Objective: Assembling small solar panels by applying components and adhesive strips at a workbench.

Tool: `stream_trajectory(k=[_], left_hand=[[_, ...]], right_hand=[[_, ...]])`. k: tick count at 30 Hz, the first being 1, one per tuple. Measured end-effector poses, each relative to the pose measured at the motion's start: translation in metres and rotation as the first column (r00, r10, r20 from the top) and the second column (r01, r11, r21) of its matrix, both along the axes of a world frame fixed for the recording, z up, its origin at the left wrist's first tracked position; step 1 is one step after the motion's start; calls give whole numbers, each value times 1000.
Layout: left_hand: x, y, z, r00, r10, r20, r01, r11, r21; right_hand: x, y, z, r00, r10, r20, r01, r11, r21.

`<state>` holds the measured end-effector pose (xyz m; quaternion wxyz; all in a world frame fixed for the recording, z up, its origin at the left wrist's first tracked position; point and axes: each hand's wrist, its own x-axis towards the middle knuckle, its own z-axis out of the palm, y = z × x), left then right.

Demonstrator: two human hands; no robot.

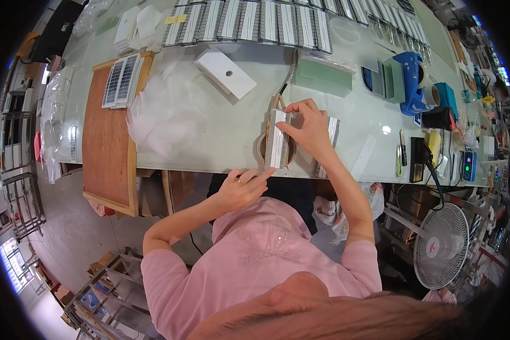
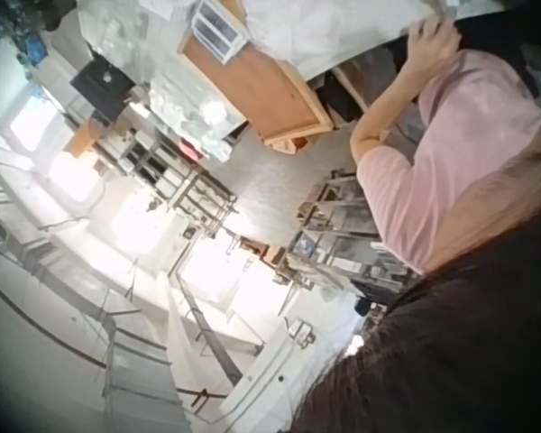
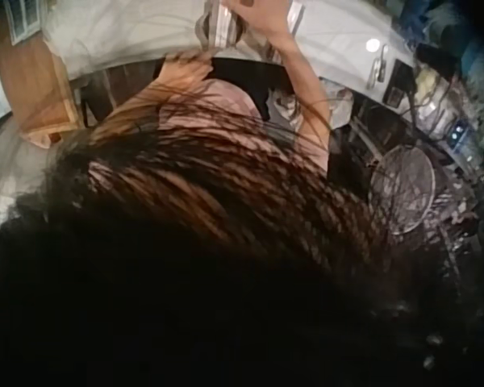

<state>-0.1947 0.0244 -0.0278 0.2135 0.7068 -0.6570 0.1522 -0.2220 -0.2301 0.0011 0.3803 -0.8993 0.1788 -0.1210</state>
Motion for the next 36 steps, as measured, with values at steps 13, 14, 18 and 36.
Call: stream_trajectory(k=[13,14,18,36], left_hand=[[158,-94,39,714,440,-545,-381,897,225],[163,-97,35,716,445,-538,-377,895,238],[184,-78,12,703,342,-623,-255,940,228],[77,-42,32,972,-143,-188,102,971,-216]], right_hand=[[-2,-9,1,994,98,38,-88,974,-210],[-1,-9,0,996,88,-18,-90,968,-234],[2,-3,-14,997,80,8,-77,978,-191],[5,-4,16,991,-110,71,19,657,754]])
